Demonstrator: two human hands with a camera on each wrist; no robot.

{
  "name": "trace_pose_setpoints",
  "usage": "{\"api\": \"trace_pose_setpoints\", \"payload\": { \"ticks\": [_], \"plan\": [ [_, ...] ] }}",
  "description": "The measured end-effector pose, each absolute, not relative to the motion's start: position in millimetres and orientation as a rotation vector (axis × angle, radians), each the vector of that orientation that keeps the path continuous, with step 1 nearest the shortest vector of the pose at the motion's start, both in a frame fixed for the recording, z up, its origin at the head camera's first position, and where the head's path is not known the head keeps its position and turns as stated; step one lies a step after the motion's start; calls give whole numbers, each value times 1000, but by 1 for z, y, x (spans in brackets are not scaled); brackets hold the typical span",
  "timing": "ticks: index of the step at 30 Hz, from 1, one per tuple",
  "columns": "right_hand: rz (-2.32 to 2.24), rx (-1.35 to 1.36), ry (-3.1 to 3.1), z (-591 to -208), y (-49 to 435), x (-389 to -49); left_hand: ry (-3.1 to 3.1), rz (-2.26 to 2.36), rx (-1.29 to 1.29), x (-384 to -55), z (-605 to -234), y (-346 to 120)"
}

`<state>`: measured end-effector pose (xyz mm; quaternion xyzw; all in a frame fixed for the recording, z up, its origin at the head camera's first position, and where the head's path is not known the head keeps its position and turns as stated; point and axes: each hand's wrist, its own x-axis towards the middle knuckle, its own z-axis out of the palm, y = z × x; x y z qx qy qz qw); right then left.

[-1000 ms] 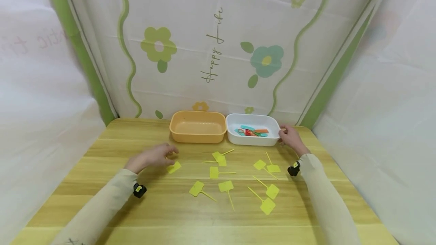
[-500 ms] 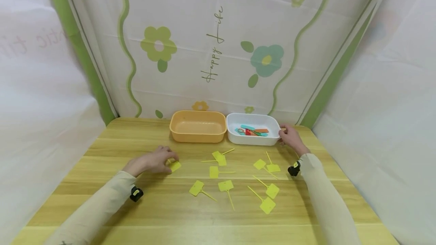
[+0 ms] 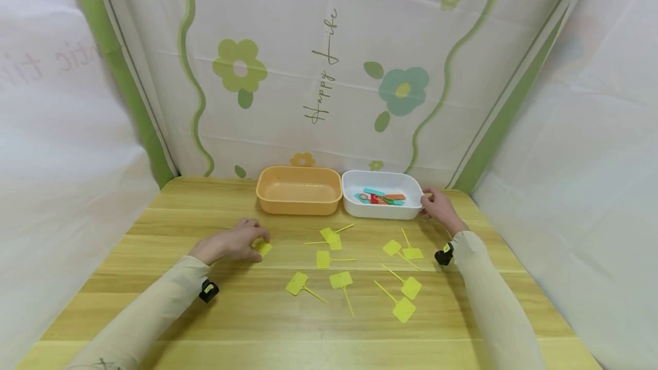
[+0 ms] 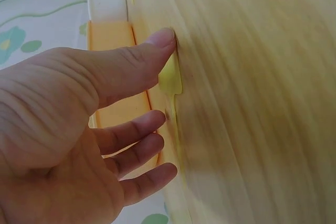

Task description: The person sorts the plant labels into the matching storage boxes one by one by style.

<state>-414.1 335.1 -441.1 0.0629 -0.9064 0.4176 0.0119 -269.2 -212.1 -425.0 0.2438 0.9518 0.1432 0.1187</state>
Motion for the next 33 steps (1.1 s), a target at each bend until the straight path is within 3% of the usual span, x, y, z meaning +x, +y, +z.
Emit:
{"api": "trace_pose_setpoints", "payload": {
  "ticks": [18, 33],
  "plan": [
    [1282, 174, -2834, -443, 333, -413, 2812, 537, 681, -272, -429, -212],
    [1278, 171, -2839, -442, 334, -412, 3001, 615, 852, -281, -421, -198]
  ]
}}
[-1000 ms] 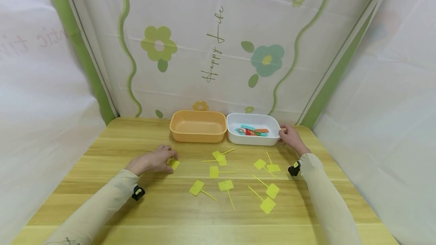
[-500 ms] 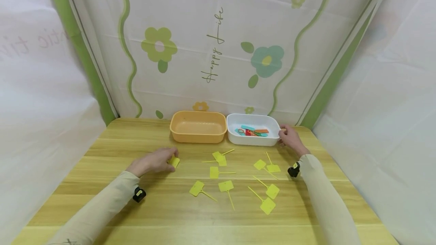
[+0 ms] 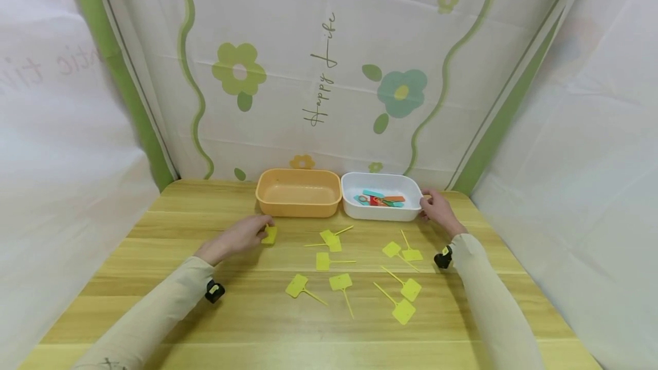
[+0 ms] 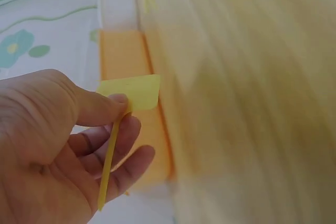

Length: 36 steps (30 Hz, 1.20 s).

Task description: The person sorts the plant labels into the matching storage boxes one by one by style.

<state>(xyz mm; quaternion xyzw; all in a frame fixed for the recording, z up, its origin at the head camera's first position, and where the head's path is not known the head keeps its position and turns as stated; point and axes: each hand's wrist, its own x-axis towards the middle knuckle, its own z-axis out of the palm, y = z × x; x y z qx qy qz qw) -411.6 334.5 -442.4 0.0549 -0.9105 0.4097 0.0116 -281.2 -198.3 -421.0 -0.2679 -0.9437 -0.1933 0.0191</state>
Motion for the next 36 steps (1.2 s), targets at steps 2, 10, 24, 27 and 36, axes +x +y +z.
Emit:
{"api": "trace_pose_setpoints", "payload": {
  "ticks": [2, 10, 24, 27, 36],
  "plan": [
    [1282, 175, -2835, -443, 335, -412, -2886, -623, -846, -285, -416, -194],
    [1286, 163, -2825, -444, 333, -412, -2747, -661, -864, -299, -392, -179],
    [1299, 158, -2830, -444, 334, -412, -2766, -692, -769, -327, -377, -157],
    [1296, 160, -2835, -443, 333, -412, -2770, -679, -754, -333, -374, -153],
    [1287, 156, -2852, -441, 333, -412, -2840, -671, -711, -354, -367, -143]
  ]
}}
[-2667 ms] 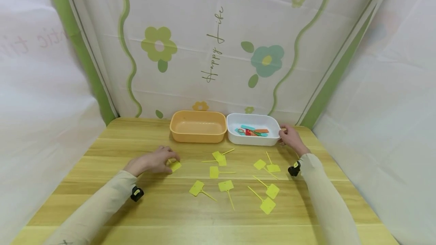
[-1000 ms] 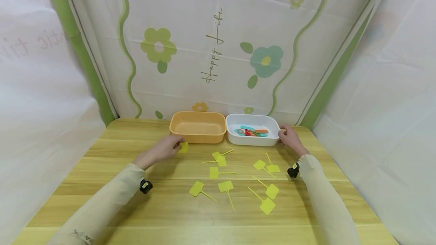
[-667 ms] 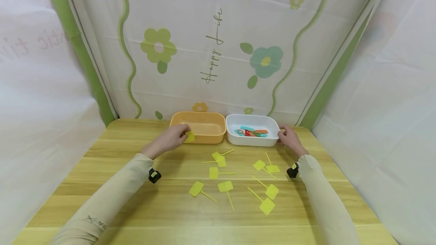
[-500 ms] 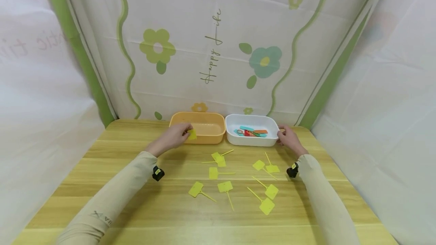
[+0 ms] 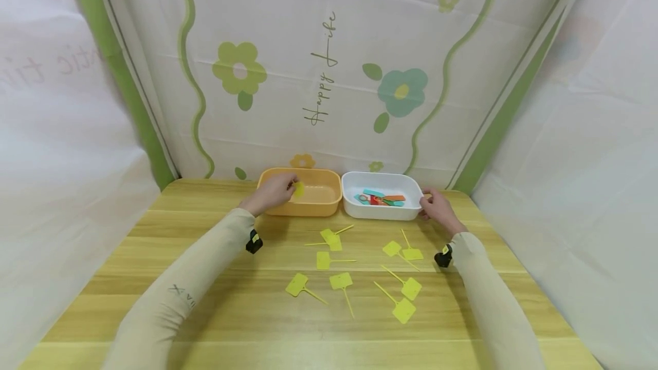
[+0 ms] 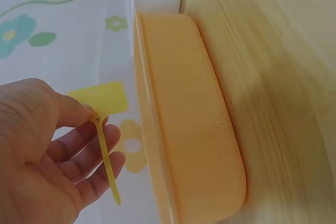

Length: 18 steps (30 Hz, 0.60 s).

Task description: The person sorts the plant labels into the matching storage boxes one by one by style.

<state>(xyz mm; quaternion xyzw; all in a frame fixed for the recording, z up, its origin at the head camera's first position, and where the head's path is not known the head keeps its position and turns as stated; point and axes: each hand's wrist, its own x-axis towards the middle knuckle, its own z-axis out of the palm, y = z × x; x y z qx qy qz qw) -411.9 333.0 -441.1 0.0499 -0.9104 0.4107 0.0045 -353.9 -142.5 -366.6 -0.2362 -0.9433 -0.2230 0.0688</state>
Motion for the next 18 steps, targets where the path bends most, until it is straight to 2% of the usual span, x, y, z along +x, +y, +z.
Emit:
{"api": "trace_pose_setpoints", "payload": {
  "ticks": [18],
  "plan": [
    [1251, 167, -2860, -442, 333, -415, -3014, -639, -617, -381, -379, -136]
  ]
}}
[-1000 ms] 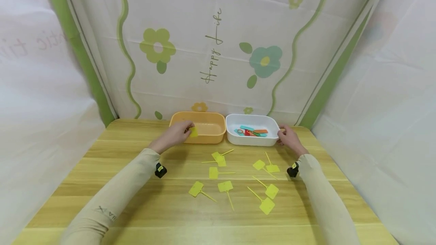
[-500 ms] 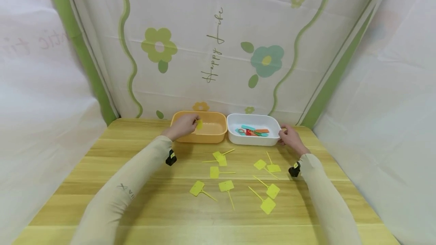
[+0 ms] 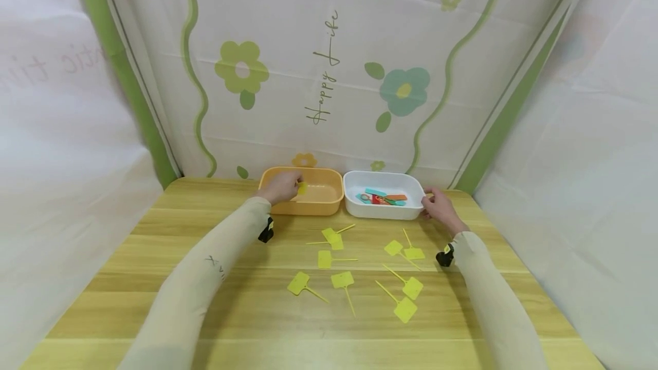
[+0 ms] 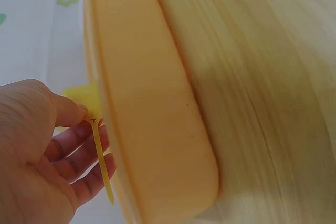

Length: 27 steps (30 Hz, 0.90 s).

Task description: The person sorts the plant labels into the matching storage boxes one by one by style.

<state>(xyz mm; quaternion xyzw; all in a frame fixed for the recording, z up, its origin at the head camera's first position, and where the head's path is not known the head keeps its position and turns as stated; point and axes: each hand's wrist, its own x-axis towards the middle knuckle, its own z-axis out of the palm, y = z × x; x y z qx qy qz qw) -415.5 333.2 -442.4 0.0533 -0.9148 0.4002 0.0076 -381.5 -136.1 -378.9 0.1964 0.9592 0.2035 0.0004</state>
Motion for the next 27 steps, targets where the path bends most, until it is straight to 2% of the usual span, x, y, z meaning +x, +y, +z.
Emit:
{"api": "trace_pose_setpoints", "payload": {
  "ticks": [18, 27],
  "plan": [
    [1250, 156, -2862, -443, 334, -416, 3027, 669, 532, -396, -376, -135],
    [1269, 144, -2859, -442, 333, -414, 3087, 539, 719, -383, -374, -120]
  ]
}}
